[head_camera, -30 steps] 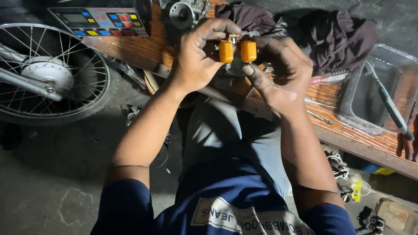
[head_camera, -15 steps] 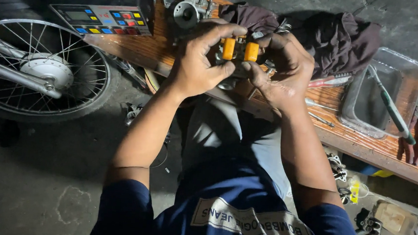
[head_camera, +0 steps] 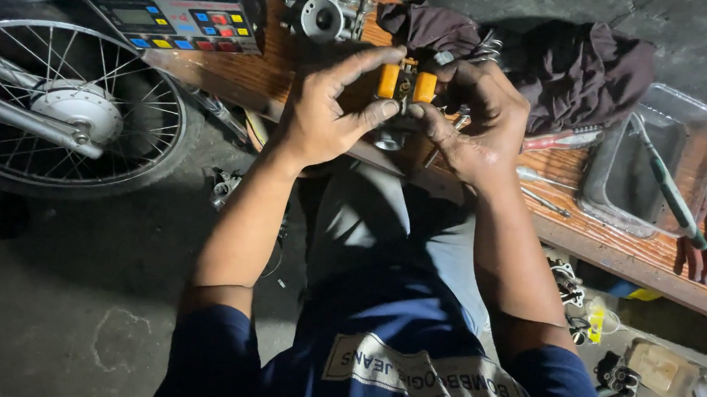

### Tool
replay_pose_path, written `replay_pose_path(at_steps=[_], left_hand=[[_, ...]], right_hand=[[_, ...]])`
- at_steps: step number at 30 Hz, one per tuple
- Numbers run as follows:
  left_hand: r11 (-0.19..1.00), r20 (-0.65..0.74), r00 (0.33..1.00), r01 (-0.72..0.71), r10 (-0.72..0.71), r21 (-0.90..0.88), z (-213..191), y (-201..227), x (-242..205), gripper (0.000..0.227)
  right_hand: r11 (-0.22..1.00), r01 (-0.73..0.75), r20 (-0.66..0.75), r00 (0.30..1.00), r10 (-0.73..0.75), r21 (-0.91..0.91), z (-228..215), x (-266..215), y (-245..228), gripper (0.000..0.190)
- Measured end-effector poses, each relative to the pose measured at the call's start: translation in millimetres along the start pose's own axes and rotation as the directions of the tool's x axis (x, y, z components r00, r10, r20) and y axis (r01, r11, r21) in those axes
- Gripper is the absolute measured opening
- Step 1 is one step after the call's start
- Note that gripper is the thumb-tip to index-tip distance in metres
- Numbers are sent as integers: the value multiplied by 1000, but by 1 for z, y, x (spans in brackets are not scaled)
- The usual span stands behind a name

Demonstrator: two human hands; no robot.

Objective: The person assembles a carburetor on a wooden workbench. They insert a small metal component into the carburetor body, use a screwdriver to tighten a screw, and then attach a yellow plastic cover using pliers to secure a clip. The person continues to adjust the assembly with their hands.

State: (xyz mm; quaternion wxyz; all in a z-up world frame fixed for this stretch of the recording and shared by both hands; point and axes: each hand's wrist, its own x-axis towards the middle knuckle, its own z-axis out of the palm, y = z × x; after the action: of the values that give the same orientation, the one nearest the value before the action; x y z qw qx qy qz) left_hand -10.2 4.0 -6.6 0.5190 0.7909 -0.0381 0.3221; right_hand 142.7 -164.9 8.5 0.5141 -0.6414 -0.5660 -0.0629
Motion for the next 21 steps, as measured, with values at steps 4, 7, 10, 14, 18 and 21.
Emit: replay_pose_path(at_steps=[4,7,10,14,18,21], left_hand=[[999,-11,999,36,-36,-4,1,-2,-4,46],[999,-14,999,36,-36,-5,2,-5,-7,46],[1000,-19,1000,23,-23,-5,2,-9,-8,48],[999,-92,996,2,2,43,-1,0,-3,45],[998,-154,988,-23,14,-56,2,10,2,41],[950,-214,976,-31,-38,-310,11,-4,3,40]], right_hand=[[1000,3,8,1000,-3,-1,3,-4,4,38],[999,32,45,998,-31,-5,3,-4,3,36],[1000,-3,39,999,3,3,3,-4,-1,37],[993,-11,-12,1000,13,118,2,-3,-3,33],[955,-64,-146,983,110,288,10,-5,-1,21],[905,-38,-162,980,117,424,17,-5,7,18]])
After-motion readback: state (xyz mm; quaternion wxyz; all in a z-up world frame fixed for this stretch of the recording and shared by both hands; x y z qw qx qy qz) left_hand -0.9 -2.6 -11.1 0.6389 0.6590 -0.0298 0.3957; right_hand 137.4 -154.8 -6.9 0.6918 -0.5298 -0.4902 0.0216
